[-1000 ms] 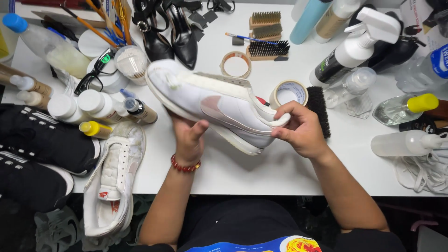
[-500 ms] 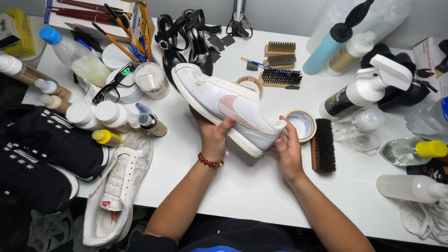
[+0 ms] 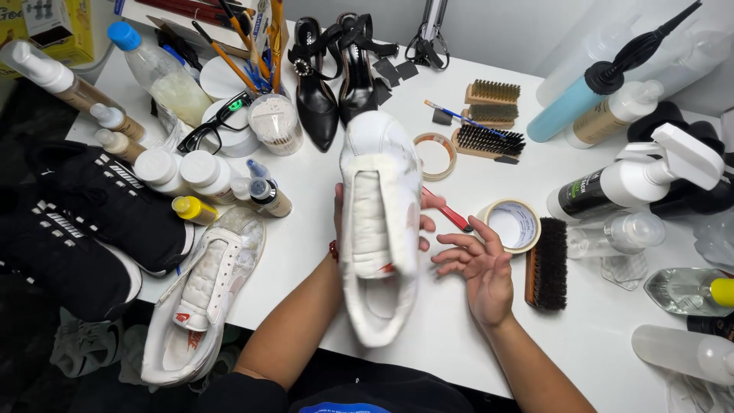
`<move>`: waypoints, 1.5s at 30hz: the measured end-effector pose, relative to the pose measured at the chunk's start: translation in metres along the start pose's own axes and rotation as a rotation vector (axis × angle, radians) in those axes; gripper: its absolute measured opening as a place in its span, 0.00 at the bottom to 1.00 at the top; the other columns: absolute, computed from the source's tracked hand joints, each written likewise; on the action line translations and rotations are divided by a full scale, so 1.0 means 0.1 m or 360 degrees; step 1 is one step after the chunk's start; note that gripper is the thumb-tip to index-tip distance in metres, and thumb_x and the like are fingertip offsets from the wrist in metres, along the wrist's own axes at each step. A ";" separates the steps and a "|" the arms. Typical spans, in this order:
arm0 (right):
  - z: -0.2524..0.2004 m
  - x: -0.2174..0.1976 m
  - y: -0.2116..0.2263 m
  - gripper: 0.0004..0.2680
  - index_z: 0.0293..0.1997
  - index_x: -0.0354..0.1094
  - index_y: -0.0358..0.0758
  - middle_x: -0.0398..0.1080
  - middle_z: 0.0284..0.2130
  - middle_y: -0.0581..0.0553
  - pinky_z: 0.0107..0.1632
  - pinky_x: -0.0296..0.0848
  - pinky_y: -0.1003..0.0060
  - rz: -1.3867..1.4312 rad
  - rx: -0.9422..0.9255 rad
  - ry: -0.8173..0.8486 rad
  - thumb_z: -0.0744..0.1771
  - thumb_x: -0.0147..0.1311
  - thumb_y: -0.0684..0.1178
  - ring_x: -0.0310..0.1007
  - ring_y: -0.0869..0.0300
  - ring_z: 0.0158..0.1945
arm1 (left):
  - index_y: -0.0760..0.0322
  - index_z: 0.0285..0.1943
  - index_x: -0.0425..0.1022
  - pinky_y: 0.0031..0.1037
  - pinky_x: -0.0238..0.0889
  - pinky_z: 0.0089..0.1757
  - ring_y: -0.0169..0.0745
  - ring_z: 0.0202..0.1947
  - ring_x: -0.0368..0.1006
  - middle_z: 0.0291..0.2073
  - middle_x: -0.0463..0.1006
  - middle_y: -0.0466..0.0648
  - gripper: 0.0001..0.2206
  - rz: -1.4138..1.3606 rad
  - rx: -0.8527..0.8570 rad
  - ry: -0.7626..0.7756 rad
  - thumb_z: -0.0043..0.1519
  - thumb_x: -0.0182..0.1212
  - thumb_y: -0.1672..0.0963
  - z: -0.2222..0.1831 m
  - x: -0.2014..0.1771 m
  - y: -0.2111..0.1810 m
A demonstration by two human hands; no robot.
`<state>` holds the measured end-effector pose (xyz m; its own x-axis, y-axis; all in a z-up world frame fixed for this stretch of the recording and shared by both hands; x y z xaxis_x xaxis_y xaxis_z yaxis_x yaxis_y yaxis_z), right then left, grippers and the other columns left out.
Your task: The person works at a shoe cleaning bench and applies masking tape to the upper of a white sneaker, pressing the tape along the collar and side panels. They pull a length of tape from the roll, cut a strip with a utility knife, and smooth the tape onto the shoe, then lift the shoe to check the taped areas.
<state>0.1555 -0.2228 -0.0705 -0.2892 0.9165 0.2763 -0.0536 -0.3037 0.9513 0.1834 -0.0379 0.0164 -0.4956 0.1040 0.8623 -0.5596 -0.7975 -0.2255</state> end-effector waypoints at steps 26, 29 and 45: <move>0.29 1.02 0.97 0.29 0.70 0.59 0.32 0.59 0.70 0.32 0.76 0.49 0.37 -0.1938 -0.1001 0.0356 0.72 0.32 0.71 0.55 0.39 0.76 | 0.78 0.67 0.65 0.42 0.72 0.46 0.52 0.41 0.76 0.45 0.76 0.64 0.25 0.0640 0.0073 -0.0955 0.70 0.54 0.50 -0.49 -0.49 0.18; 0.32 1.02 0.89 0.31 0.73 0.54 0.31 0.56 0.72 0.29 0.76 0.53 0.42 -0.1785 -0.0913 0.0429 0.72 0.32 0.72 0.55 0.38 0.76 | 0.77 0.67 0.64 0.42 0.72 0.48 0.52 0.43 0.76 0.47 0.75 0.64 0.26 0.0568 0.0112 -0.0968 0.70 0.55 0.49 -0.52 -0.66 0.17; -0.11 1.30 1.11 0.20 0.61 0.65 0.34 0.64 0.51 0.35 0.55 0.70 0.52 -0.1754 -0.1253 0.0386 0.68 0.58 0.59 0.67 0.46 0.53 | 0.74 0.72 0.61 0.43 0.70 0.57 0.54 0.52 0.75 0.54 0.73 0.64 0.28 0.0307 0.0206 -0.0944 0.70 0.57 0.49 -0.53 -1.08 0.18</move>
<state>0.1012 -0.1399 0.0700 0.1020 0.7339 -0.6716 -0.8608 0.4035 0.3101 0.1920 -0.0322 -0.1045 -0.1066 -0.3658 0.9246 -0.3940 -0.8382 -0.3771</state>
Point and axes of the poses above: each hand's wrist, its own z-axis towards the middle knuckle, its own x-axis out of the palm, y = z × x, the point moved 7 cm from there along z, towards the middle knuckle
